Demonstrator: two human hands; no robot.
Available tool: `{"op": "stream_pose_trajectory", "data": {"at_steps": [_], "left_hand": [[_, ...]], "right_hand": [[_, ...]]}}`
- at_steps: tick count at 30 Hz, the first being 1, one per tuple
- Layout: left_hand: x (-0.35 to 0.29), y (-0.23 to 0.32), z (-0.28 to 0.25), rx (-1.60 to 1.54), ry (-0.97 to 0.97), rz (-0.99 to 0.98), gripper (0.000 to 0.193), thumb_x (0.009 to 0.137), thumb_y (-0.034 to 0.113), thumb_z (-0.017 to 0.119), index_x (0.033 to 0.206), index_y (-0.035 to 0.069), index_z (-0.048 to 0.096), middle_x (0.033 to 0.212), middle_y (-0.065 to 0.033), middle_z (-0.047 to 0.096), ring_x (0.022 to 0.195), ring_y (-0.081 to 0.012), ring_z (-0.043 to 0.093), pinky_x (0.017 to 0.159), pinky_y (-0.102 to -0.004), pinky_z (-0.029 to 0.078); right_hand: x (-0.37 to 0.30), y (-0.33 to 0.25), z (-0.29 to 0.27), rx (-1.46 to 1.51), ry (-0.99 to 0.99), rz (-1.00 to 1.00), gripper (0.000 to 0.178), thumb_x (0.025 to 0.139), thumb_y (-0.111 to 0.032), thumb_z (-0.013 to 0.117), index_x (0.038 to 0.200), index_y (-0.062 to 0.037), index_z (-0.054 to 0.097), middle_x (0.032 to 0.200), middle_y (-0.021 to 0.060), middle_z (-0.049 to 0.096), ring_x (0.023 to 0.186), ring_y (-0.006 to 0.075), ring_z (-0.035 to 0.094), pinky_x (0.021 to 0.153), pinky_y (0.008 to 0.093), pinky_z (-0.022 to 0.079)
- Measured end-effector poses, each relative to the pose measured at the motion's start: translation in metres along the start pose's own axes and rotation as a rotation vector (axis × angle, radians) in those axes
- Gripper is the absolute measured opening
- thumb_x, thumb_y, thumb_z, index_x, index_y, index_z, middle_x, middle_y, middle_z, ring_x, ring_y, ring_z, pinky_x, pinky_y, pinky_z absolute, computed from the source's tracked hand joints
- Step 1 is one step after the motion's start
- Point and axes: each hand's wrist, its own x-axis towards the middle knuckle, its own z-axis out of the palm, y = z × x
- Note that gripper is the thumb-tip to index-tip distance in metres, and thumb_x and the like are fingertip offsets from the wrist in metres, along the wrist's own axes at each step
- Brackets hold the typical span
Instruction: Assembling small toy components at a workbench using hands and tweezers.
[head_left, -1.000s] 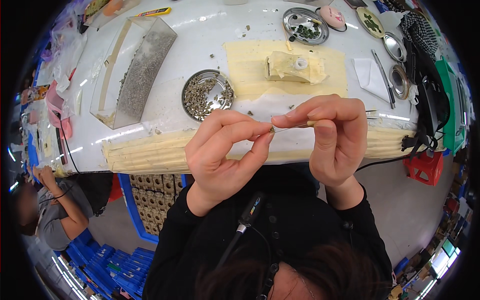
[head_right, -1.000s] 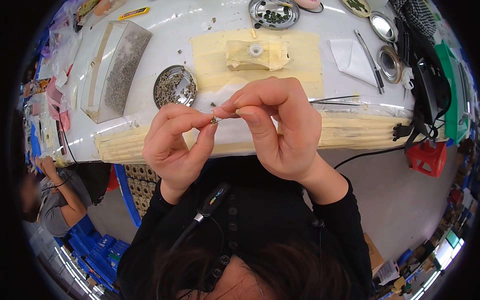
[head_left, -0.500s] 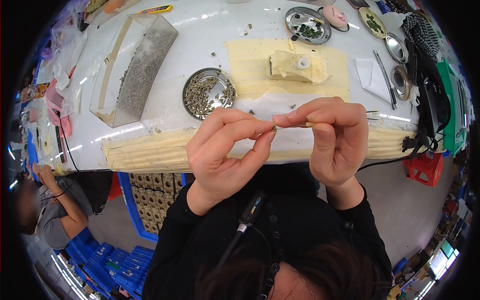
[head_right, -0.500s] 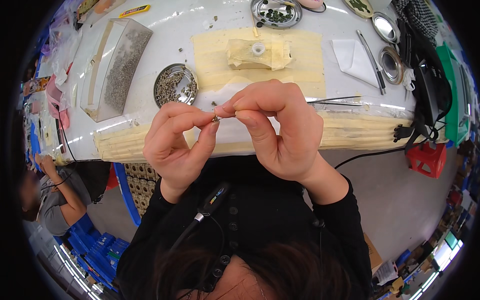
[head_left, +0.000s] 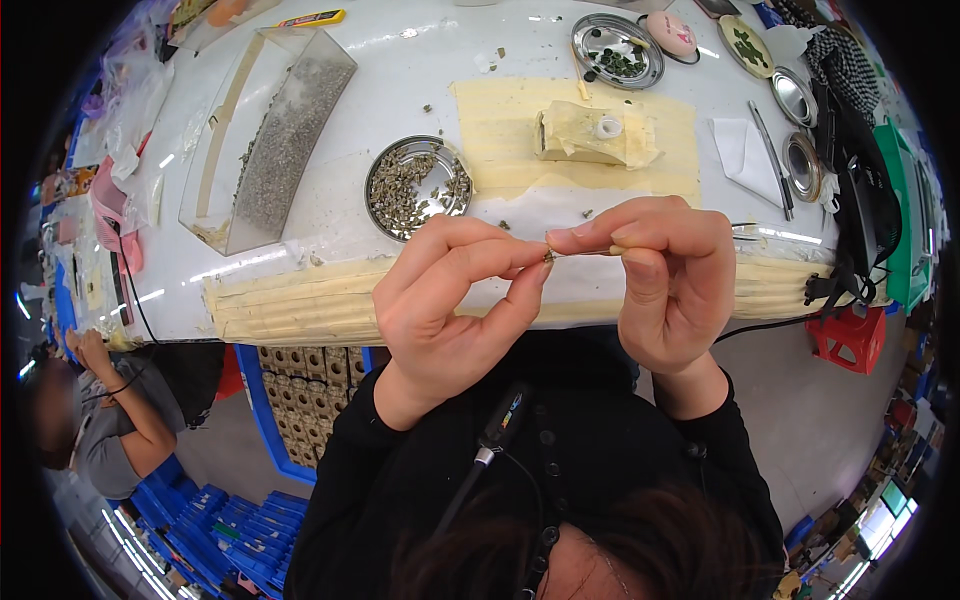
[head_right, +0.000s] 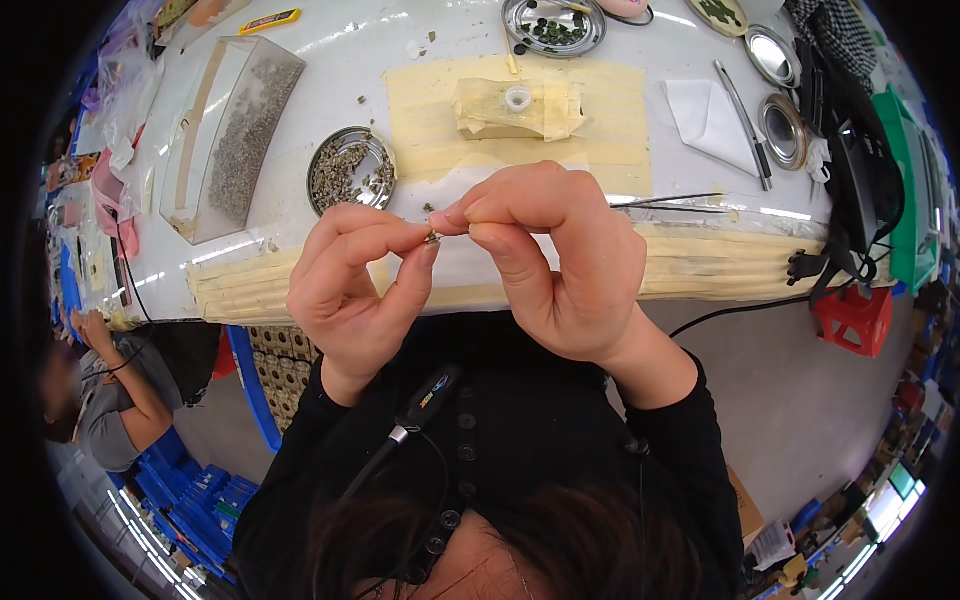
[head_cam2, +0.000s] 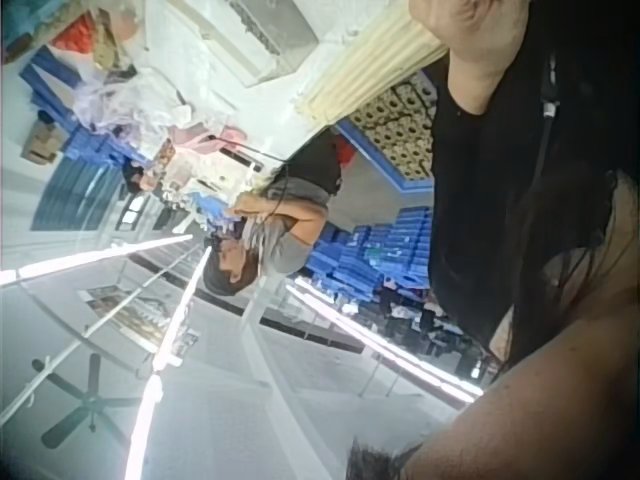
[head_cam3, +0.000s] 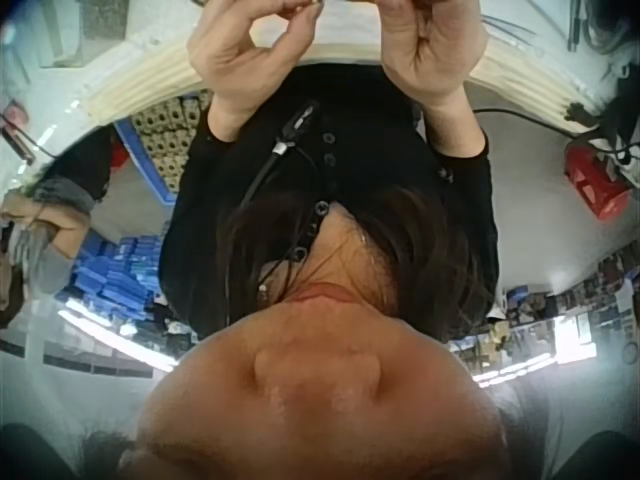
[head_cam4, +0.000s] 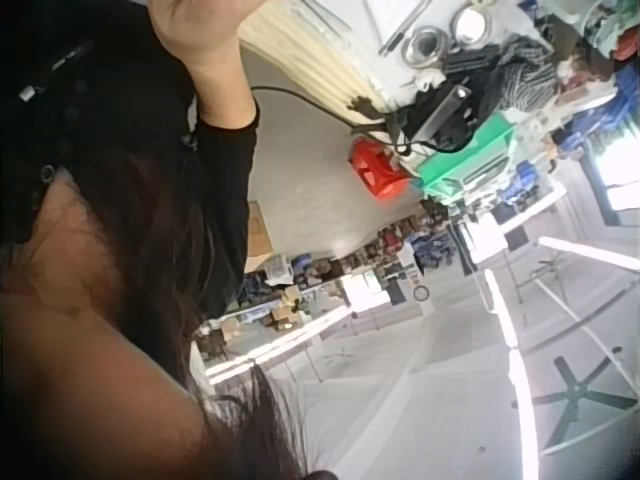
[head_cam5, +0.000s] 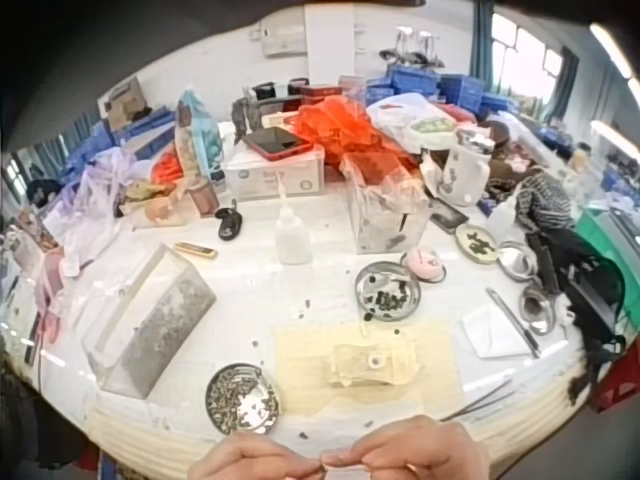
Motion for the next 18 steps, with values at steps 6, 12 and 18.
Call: {"op": "stream_pose_trajectory", "data": {"at_steps": [6, 12, 18], "left_hand": [[-0.001, 0.002, 0.000, -0.026, -0.028, -0.029, 0.019, 0.066, -0.011, 0.069, 0.082, -0.002, 0.066, 0.078, -0.0090, 0.060, 0.069, -0.0154, 0.056, 0.061, -0.0241, 0.044], [-0.004, 0.003, -0.002, -0.047, -0.042, -0.064, 0.018, 0.067, -0.013, 0.066, 0.083, -0.005, 0.064, 0.081, -0.0104, 0.059, 0.073, -0.0153, 0.056, 0.064, -0.0236, 0.044], [-0.004, 0.001, -0.001, -0.062, -0.016, -0.060, 0.018, 0.068, -0.013, 0.066, 0.084, -0.005, 0.064, 0.083, -0.0103, 0.058, 0.074, -0.0152, 0.056, 0.065, -0.0235, 0.044]], "right_hand": [[0.001, -0.001, 0.001, 0.073, 0.043, 0.042, 0.012, 0.091, -0.008, 0.054, 0.094, 0.0032, 0.050, 0.081, 0.0124, 0.063, 0.074, 0.0176, 0.065, 0.065, 0.0243, 0.051], [0.019, 0.004, -0.014, -0.100, 0.227, 0.013, 0.011, 0.093, -0.008, 0.052, 0.094, 0.0028, 0.049, 0.079, 0.0093, 0.062, 0.076, 0.0129, 0.062, 0.067, 0.0218, 0.050], [0.042, 0.020, -0.023, -0.796, 0.156, -0.237, 0.008, 0.078, -0.004, 0.066, 0.083, -0.0027, 0.060, 0.077, 0.0053, 0.059, 0.068, 0.0217, 0.054, 0.060, 0.0294, 0.043]]}}
